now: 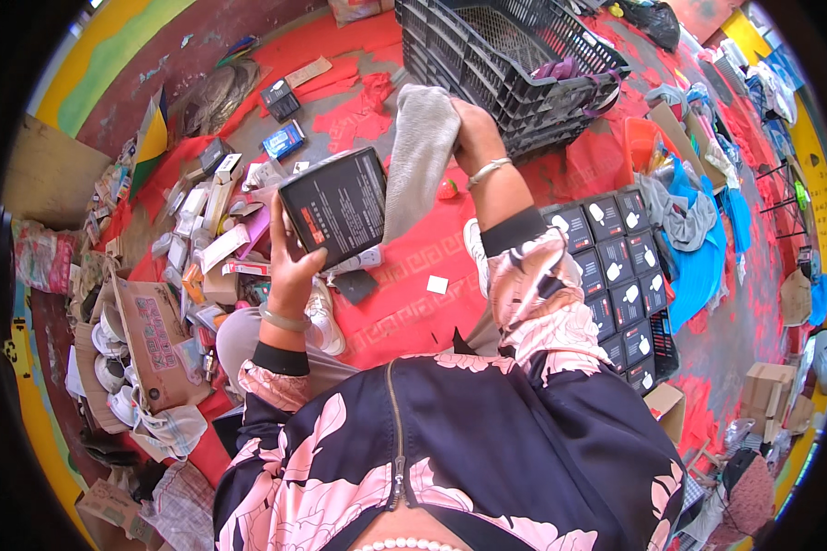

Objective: The person cleans various small boxes using a cloth by hand and then places them into a larger plastic crate.

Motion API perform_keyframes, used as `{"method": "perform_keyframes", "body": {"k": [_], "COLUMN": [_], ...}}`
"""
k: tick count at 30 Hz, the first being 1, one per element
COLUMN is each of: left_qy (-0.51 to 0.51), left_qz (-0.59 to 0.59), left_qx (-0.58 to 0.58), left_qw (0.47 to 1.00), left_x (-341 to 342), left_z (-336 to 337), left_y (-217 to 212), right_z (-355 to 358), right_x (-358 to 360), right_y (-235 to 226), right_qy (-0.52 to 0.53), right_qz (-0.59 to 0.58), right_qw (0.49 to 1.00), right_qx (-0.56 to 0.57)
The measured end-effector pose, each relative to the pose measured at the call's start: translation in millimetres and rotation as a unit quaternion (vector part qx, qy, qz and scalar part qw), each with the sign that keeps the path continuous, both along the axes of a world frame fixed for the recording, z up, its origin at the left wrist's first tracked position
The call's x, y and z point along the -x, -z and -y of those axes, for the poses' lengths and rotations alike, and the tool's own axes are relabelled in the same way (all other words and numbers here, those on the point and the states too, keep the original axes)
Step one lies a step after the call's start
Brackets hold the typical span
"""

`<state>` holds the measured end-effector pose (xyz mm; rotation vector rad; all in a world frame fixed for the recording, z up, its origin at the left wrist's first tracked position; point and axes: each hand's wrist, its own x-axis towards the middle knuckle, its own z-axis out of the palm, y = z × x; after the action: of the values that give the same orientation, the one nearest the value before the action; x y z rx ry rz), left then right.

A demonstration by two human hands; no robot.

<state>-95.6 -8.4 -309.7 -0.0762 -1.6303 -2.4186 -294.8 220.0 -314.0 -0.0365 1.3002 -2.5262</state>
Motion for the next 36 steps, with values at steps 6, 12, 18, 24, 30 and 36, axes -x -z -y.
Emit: {"method": "perform_keyframes", "body": {"k": [6, 12, 18, 24, 30, 36], "left_qy": [-0.078, -0.040, 0.110, 0.140, 0.156, 0.073], "left_qz": [-0.114, -0.066, -0.010, 0.038, 0.015, 0.002], "left_qx": [0.328, 0.270, 0.026, -0.061, -0.080, -0.072], "left_qw": [0.935, 0.960, 0.994, 0.988, 0.984, 0.995], "left_x": [-3.4, -10.4, -16.6, -21.4, -18.3, -27.4], "left_z": [10.2, 4.9, -6.2, -4.4, -4.1, 17.9], "left_y": [7.1, 15.1, 9.3, 2.6, -12.7, -22.7], "right_z": [-31.7, -39.2, 43.4, 54.8, 44.5, 26.5], "right_x": [-3.1, -27.9, -72.2, -61.0, -31.3, -14.9], "right_y": [-19.1, -84.0, -53.2, -21.0, 39.8, 67.2], "right_qy": [0.090, 0.099, -0.410, -0.385, -0.389, -0.289], "right_qz": [-0.154, -0.159, -0.393, -0.227, -0.277, -0.136], "right_qw": [0.984, 0.982, 0.782, 0.865, 0.831, 0.908], "right_qx": [-0.025, 0.034, -0.257, -0.230, -0.283, -0.273]}}
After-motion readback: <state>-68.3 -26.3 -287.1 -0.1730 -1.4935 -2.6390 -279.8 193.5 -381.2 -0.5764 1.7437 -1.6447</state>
